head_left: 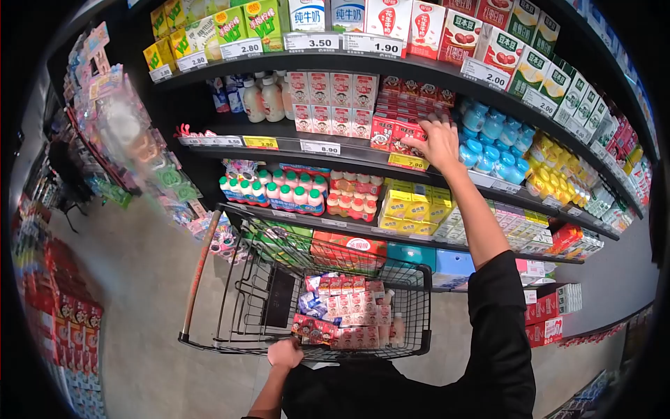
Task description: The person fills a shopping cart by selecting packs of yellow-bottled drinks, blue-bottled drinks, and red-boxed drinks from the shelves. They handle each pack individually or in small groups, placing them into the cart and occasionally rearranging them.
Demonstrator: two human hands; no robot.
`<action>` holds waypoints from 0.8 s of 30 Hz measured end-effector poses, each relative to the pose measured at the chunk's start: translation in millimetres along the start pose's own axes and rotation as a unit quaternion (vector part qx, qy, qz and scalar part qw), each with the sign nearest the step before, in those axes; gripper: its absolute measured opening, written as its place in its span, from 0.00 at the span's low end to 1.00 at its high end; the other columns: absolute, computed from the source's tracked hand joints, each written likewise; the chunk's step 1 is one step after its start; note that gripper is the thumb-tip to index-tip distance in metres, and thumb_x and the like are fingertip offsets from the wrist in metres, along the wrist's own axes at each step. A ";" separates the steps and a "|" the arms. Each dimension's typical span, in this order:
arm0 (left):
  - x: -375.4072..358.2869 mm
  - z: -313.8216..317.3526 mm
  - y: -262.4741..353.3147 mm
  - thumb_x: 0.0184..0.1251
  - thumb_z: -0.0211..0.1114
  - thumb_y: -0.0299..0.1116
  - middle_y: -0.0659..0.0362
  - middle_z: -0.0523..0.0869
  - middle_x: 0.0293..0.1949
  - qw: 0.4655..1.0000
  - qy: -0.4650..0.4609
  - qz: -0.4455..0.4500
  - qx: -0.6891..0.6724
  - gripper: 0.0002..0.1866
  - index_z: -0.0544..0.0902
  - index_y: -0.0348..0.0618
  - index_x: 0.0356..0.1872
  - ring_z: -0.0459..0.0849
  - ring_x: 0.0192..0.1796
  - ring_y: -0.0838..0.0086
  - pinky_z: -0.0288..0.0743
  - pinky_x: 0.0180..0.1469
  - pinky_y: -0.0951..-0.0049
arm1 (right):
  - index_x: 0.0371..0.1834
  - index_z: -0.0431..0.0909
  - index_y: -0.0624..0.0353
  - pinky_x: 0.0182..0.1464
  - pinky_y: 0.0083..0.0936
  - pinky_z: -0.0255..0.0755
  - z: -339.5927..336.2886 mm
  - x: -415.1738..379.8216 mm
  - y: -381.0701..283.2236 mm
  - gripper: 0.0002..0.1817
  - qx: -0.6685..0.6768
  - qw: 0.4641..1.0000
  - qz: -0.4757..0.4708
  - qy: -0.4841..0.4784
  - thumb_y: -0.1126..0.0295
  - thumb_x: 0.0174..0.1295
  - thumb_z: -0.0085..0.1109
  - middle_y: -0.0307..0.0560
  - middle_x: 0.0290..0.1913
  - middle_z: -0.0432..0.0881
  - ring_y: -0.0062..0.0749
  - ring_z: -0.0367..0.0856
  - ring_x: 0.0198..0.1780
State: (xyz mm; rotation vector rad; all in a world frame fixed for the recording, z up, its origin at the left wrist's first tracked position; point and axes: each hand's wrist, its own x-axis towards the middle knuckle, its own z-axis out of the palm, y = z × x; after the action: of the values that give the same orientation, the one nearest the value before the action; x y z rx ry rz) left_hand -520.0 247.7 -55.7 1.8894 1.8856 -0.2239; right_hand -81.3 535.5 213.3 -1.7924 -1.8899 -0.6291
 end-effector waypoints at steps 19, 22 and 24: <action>12.2 -9.7 -3.6 0.48 0.58 0.38 0.55 0.87 0.33 1.000 0.015 -0.027 -0.006 0.13 0.85 0.59 0.35 0.85 0.38 0.59 0.78 0.40 0.60 | 0.60 0.70 0.58 0.66 0.36 0.60 6.6 24.5 15.6 0.53 -0.015 0.999 0.036 -0.028 0.28 0.37 0.61 0.53 0.63 0.68 0.46 0.64 0.65; -7.2 -5.8 -8.5 0.48 0.58 0.38 0.58 0.87 0.37 0.997 -0.029 -0.067 0.009 0.15 0.85 0.60 0.38 0.85 0.41 0.61 0.78 0.44 0.62 | 0.62 0.68 0.59 0.67 0.41 0.57 17.8 12.5 3.5 0.54 -0.043 0.997 0.035 -0.044 0.27 0.37 0.59 0.55 0.65 0.66 0.50 0.62 0.67; -14.9 -9.8 -9.0 0.47 0.58 0.39 0.53 0.86 0.37 0.996 -0.060 -0.064 0.007 0.13 0.85 0.57 0.35 0.84 0.42 0.58 0.78 0.44 0.61 | 0.57 0.70 0.62 0.64 0.43 0.59 22.0 10.7 -0.5 0.51 -0.099 0.994 0.029 -0.046 0.30 0.38 0.61 0.57 0.62 0.70 0.53 0.64 0.64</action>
State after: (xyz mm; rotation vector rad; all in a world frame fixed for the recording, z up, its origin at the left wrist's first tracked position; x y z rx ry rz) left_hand -531.5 238.0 -42.5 1.7254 1.9290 -0.3843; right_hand -82.6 557.4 202.5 -2.0251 -1.8824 -0.7459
